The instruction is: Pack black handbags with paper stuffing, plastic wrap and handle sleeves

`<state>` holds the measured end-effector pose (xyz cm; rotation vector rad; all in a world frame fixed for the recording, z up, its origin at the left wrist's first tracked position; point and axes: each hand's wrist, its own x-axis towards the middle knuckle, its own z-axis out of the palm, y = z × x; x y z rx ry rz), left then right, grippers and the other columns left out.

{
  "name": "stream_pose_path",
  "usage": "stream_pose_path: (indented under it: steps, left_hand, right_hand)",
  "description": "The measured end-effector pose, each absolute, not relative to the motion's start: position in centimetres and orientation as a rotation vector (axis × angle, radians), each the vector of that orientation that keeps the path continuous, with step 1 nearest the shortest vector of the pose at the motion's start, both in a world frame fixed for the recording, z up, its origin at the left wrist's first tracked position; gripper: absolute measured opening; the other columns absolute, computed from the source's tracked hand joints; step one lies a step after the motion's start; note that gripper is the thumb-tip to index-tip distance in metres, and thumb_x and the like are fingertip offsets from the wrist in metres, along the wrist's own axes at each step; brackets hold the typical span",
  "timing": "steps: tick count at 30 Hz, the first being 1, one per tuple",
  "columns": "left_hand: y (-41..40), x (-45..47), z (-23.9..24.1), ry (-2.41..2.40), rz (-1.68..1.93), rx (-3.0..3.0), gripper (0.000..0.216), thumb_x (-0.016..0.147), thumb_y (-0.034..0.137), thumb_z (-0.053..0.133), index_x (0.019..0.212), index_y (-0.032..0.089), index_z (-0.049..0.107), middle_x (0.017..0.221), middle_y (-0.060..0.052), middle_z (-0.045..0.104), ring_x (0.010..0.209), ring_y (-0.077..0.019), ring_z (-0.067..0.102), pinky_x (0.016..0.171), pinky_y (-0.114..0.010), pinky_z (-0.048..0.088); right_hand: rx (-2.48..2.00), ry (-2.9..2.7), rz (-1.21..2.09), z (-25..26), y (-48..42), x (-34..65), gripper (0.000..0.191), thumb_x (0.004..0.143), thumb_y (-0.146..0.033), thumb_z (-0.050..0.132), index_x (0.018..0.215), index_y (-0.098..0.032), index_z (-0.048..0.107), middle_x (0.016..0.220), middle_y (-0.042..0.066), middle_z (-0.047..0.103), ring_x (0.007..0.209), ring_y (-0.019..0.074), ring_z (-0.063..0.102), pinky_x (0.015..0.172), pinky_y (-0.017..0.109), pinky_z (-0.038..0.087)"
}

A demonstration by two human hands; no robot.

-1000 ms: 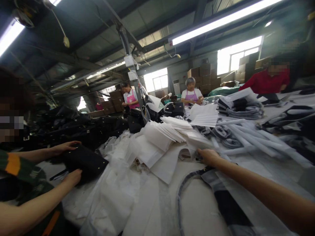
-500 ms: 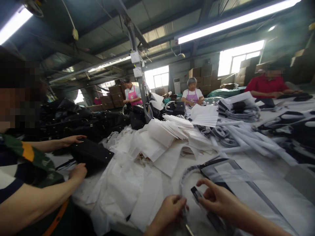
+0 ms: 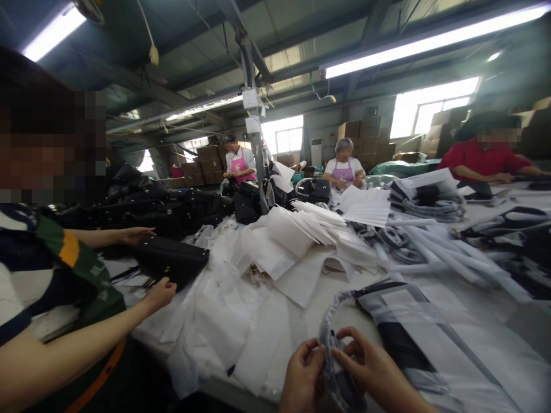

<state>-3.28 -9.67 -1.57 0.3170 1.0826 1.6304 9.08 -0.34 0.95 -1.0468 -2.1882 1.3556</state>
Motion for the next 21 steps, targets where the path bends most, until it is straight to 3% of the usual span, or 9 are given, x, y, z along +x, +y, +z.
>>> stream_pose_path:
  steps: [5,11,15,21]
  left_hand:
    - [-9.4,-3.3,-3.0,1.112,1.636,0.235,0.069,0.044,0.061,0.093,0.086,0.017,0.059,0.074,-0.001,0.066,0.062,-0.0135,0.060,0.058,-0.025,0.043]
    - [-9.5,-3.0,-2.8,1.126,1.618,0.238,0.066,0.049,0.060,0.092,0.089,0.017,0.060,0.077,0.000,0.066,0.062,-0.0135,0.061,0.056,-0.024,0.043]
    - [-9.8,-3.3,-2.6,1.127,1.579,0.261,0.067,0.053,0.058,0.091,0.094,0.017,0.059,0.071,0.001,0.066,0.058,-0.0131,0.060,0.056,-0.024,0.042]
    - [-10.5,-3.3,-1.8,1.057,1.527,0.322,0.069,0.058,0.064,0.086,0.099,0.013,0.064,0.078,-0.006,0.072,0.069,-0.0196,0.068,0.062,-0.027,0.047]
  right_hand:
    - [-0.919,-2.076,1.492,0.2,-0.9,10.1,0.046,0.081,-0.053,0.061,0.114,-0.022,0.054,0.073,-0.002,0.061,0.064,0.0171,0.063,0.050,0.024,0.046]
    - [-0.943,-2.011,1.542,0.8,-1.2,9.9,0.041,0.077,-0.039,0.063,0.113,-0.023,0.055,0.075,-0.002,0.061,0.062,0.0168,0.062,0.048,0.024,0.049]
    - [-0.926,-2.016,1.585,1.1,-1.9,10.0,0.044,0.075,-0.039,0.063,0.115,-0.023,0.057,0.081,0.000,0.065,0.066,0.0180,0.065,0.051,0.025,0.052]
    - [-0.895,-1.936,1.685,1.5,-2.9,10.8,0.057,0.076,-0.039,0.065,0.130,-0.022,0.054,0.099,0.007,0.074,0.089,0.0255,0.073,0.073,0.033,0.059]
